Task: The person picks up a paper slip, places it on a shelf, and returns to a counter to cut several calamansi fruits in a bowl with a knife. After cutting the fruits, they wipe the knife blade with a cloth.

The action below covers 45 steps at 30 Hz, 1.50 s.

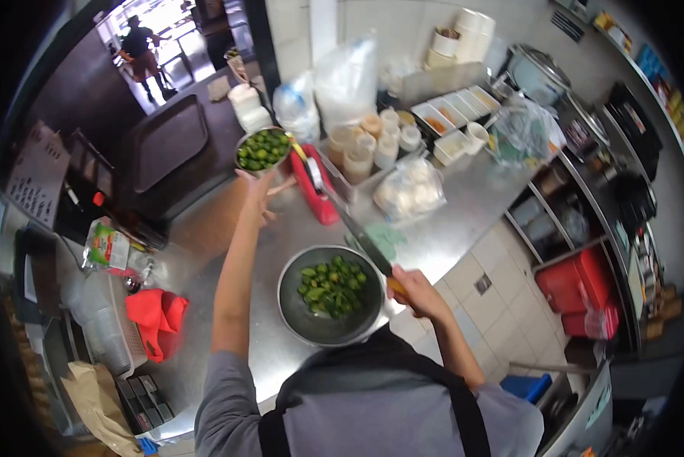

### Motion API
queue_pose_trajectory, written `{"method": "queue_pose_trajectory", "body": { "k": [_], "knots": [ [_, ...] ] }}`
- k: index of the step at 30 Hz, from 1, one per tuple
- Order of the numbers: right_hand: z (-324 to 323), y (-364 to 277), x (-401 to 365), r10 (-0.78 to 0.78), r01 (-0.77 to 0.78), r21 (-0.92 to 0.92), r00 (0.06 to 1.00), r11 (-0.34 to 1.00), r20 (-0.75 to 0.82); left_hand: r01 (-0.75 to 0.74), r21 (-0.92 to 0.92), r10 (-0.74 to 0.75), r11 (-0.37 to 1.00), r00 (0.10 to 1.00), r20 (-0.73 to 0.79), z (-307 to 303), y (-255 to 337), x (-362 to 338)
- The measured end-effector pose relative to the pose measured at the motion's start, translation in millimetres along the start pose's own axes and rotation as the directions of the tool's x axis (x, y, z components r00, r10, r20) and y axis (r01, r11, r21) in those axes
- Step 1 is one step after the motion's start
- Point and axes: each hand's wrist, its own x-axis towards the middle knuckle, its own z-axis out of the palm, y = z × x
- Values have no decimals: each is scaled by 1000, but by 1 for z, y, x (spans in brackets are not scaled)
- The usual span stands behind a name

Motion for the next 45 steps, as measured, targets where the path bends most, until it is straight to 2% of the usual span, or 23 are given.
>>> {"method": "queue_pose_trajectory", "body": {
  "k": [1,2,3,6,7,8,12,13,14,15,17,19,22,23,25,28,30,32,38,39,42,44,45],
  "knots": [
    [0,-12,-5,-47,46,59,999,997,27,-235,244,262,941,962,-82,4,-7,-13],
    [2,2,4,-187,180,165,982,970,30,-508,454,608,732,788,-98,5,-23,-16],
    [1,6,11,-123,112,165,991,980,60,-661,632,866,404,498,-33,5,-33,-22],
    [9,12,5,44,-47,56,998,997,48,-841,422,618,339,537,574,34,-37,-85],
    [8,7,8,73,-73,-14,997,997,26,-822,384,514,420,564,647,50,-43,-104],
    [5,4,9,12,-12,39,1000,999,11,-929,341,463,146,369,806,58,-59,-94],
    [7,10,8,-184,175,247,983,953,15,-899,366,-39,239,368,929,109,-70,-130],
    [9,9,7,-172,174,195,985,965,-26,-944,327,-87,30,324,942,121,-77,-137],
    [10,8,5,-166,175,143,983,974,-76,-935,346,-320,-80,353,879,135,-80,-137],
    [7,11,4,-189,196,163,980,967,-55,-911,323,-297,-256,392,871,137,-114,-117],
    [2,17,1,-225,220,240,974,946,-5,-841,365,-202,-400,469,860,133,-169,-80],
    [-4,22,-3,-247,240,296,969,925,-11,-804,489,-60,-339,537,842,135,-173,-79],
    [-12,28,-7,-225,209,378,974,902,-2,-862,471,-123,187,455,882,131,-118,-74],
    [-14,26,-11,-218,197,405,976,893,5,-805,433,43,405,490,871,124,-102,-80],
    [-17,27,-17,-211,181,430,977,885,23,-397,511,-142,763,668,731,115,-73,-81],
    [-21,28,-16,-231,200,406,973,892,28,-177,344,-146,922,665,733,100,-8,-113],
    [-20,24,-15,-258,222,395,965,892,40,-60,40,10,997,658,753,86,21,-129],
    [-19,22,-13,-266,230,380,963,896,46,119,-340,197,933,620,759,69,29,-130],
    [-16,4,5,-312,306,174,950,936,6,320,-608,335,727,606,721,30,-19,-126],
    [-18,-3,5,-340,341,100,940,935,-24,108,-604,323,790,764,559,27,-7,-148],
    [-14,-20,17,-420,422,8,902,906,-98,80,-838,577,539,690,437,-1,-2,-159],
    [-9,-33,28,-496,494,-41,864,868,-90,191,-861,598,471,649,471,-2,7,-189],
    [-5,-41,32,-560,542,-170,823,823,-90,208,-826,655,524,521,546,11,20,-222]
  ]
}}
